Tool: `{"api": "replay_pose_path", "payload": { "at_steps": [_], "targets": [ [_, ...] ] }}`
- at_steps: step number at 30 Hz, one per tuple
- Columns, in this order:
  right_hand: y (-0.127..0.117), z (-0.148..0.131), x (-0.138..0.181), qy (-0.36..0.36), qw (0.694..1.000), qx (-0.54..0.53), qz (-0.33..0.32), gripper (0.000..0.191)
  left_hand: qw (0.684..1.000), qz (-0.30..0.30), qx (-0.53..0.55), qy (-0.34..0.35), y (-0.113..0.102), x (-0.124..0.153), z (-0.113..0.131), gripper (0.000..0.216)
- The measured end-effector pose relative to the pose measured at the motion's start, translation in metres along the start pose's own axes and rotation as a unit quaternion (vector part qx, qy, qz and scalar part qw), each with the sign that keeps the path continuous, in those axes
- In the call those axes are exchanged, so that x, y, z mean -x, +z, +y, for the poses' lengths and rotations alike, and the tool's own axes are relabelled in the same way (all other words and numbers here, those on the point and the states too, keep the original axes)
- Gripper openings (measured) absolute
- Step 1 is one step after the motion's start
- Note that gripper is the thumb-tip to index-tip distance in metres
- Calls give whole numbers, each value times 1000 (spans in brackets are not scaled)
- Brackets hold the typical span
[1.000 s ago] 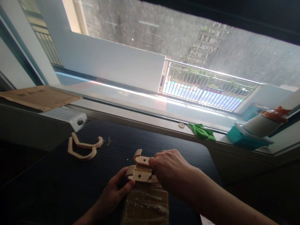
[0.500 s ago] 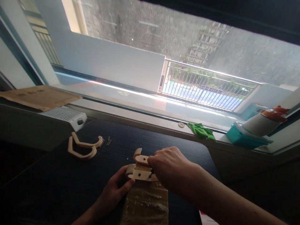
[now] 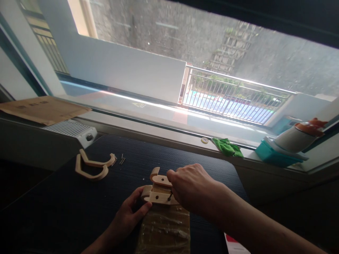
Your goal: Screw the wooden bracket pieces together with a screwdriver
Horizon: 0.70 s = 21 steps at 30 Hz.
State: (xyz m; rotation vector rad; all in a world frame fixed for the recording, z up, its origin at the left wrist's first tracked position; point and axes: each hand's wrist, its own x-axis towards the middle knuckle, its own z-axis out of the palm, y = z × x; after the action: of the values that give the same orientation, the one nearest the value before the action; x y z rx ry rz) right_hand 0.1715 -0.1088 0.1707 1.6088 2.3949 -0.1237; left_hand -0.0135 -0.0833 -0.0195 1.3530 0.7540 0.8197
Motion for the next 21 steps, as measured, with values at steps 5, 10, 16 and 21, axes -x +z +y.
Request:
{"api": "replay_pose_path", "payload": {
  "at_steps": [5,10,16,21],
  "targets": [
    [-1,0,2,-15,1000,-10,-17,13,1000,-4,-3,-11,1,-1,1,35],
    [9,4,0,-14,1000,-12,8,11,1000,2,-15,-19,1,0,3,36],
    [13,5,4,14,1000,-4,6,11,1000,5,-23,-10,1,0,2,35],
    [0,2,9,13,1000,-22,-5,10,999,13,-29,-11,2,-1,7,35]
  ]
}}
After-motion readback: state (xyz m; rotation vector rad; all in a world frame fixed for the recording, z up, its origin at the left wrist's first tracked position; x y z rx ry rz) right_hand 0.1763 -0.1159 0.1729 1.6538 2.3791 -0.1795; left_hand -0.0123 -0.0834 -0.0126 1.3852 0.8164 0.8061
